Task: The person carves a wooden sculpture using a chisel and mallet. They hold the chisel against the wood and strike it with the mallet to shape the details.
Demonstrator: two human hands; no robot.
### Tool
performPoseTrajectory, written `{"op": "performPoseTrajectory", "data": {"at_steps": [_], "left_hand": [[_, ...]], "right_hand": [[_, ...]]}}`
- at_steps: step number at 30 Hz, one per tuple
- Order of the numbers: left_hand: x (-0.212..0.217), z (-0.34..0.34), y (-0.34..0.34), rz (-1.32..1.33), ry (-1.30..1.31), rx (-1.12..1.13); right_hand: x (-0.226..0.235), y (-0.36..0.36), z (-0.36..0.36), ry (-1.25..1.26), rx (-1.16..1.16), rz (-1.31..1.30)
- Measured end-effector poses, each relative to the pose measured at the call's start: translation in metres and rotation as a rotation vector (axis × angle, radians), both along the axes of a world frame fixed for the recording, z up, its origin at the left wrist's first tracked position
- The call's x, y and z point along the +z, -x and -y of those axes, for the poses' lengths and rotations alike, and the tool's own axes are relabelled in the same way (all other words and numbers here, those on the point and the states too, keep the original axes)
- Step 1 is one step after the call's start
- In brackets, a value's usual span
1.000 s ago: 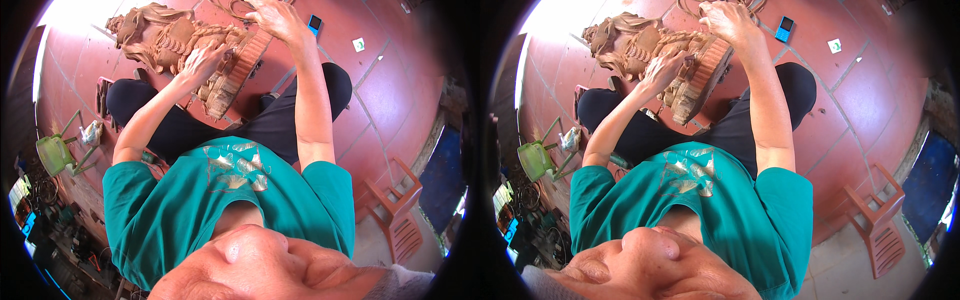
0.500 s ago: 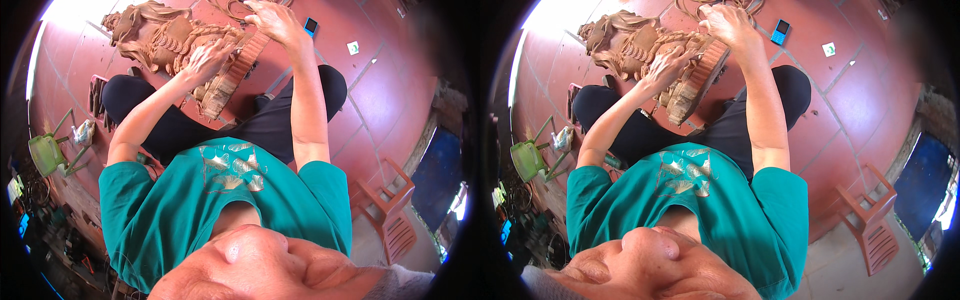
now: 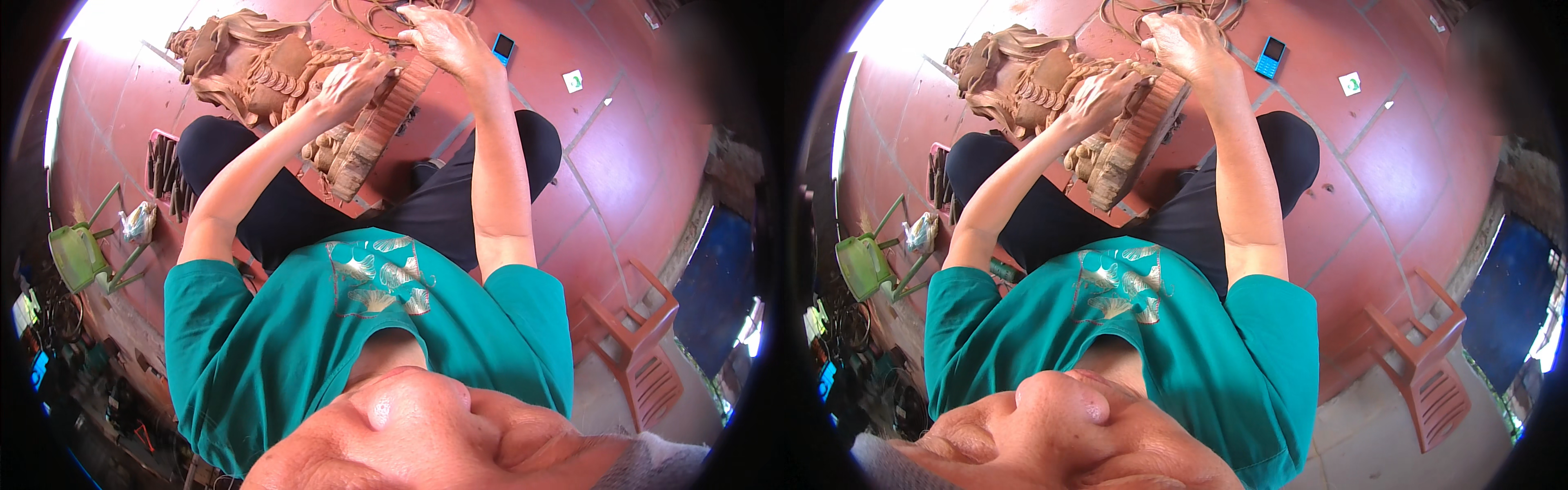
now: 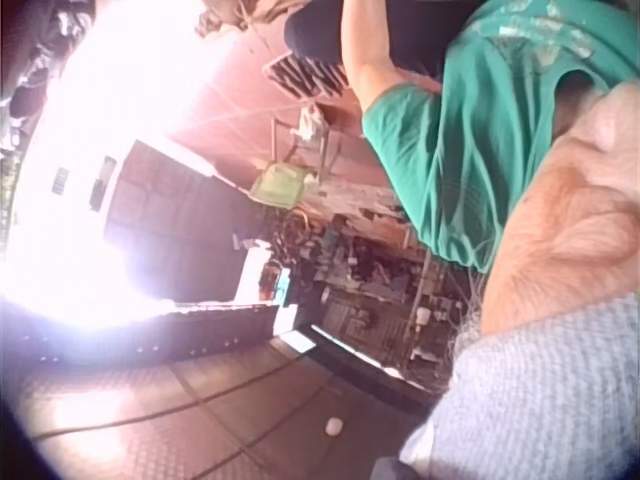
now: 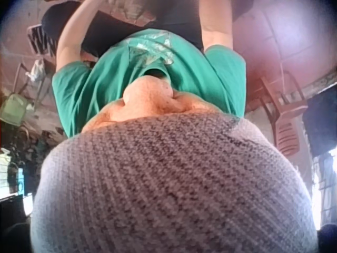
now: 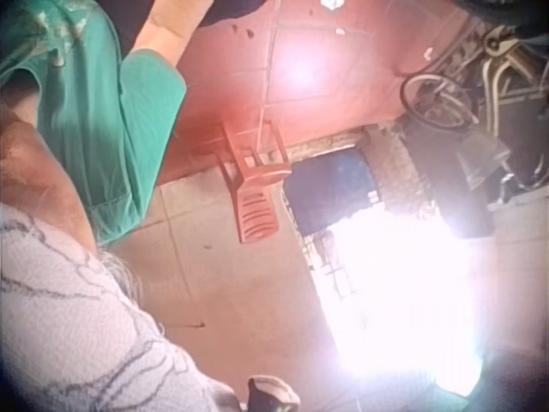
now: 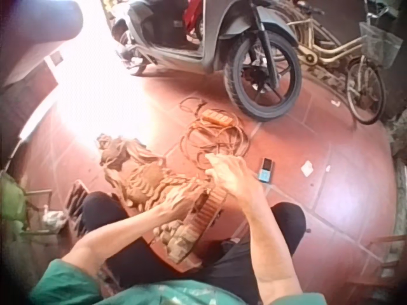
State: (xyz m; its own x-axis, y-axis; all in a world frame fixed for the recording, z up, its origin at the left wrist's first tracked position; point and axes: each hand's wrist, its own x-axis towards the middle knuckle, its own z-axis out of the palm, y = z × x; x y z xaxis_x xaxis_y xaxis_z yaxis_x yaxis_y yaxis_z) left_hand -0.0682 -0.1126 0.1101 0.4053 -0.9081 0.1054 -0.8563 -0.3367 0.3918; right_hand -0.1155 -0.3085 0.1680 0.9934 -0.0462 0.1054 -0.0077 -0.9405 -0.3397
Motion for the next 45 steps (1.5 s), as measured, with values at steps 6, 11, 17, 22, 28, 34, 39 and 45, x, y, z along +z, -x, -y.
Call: {"op": "performPoseTrajectory", "data": {"at_steps": [6,11,17,22,28,34,39,45], "left_hand": [[-0.017,0.027,-0.003,0.015,-0.023,0.072],[0.006,0.016,0.000,-0.086,-0.040,0.038],[0.044,-0.030,-0.042,-0.059,-0.240,0.201],[0.103,-0.081,-0.084,-0.049,0.340,0.488],[0.107,-0.228,-0.085,-0.001,0.771,0.990],[-0.054,-0.397,-0.013,-0.393,1.080,1.356],[-0.186,-0.402,0.118,-0.842,1.065,1.816],[-0.221,-0.375,0.160,-0.971,1.084,1.937]], "right_hand": [[-0.005,-0.010,-0.010,-0.061,0.046,0.010],[0.005,-0.006,-0.004,-0.036,0.054,-0.106],[0.010,-0.007,0.003,-0.050,0.077,-0.064],[0.005,-0.016,-0.005,-0.061,0.106,-0.019],[-0.007,-0.024,-0.012,-0.087,0.154,-0.031],[-0.019,-0.026,-0.007,-0.111,0.211,-0.141],[-0.009,-0.026,-0.026,-0.211,0.182,-0.353],[-0.078,-0.040,0.000,-0.104,0.286,-0.404]]}}
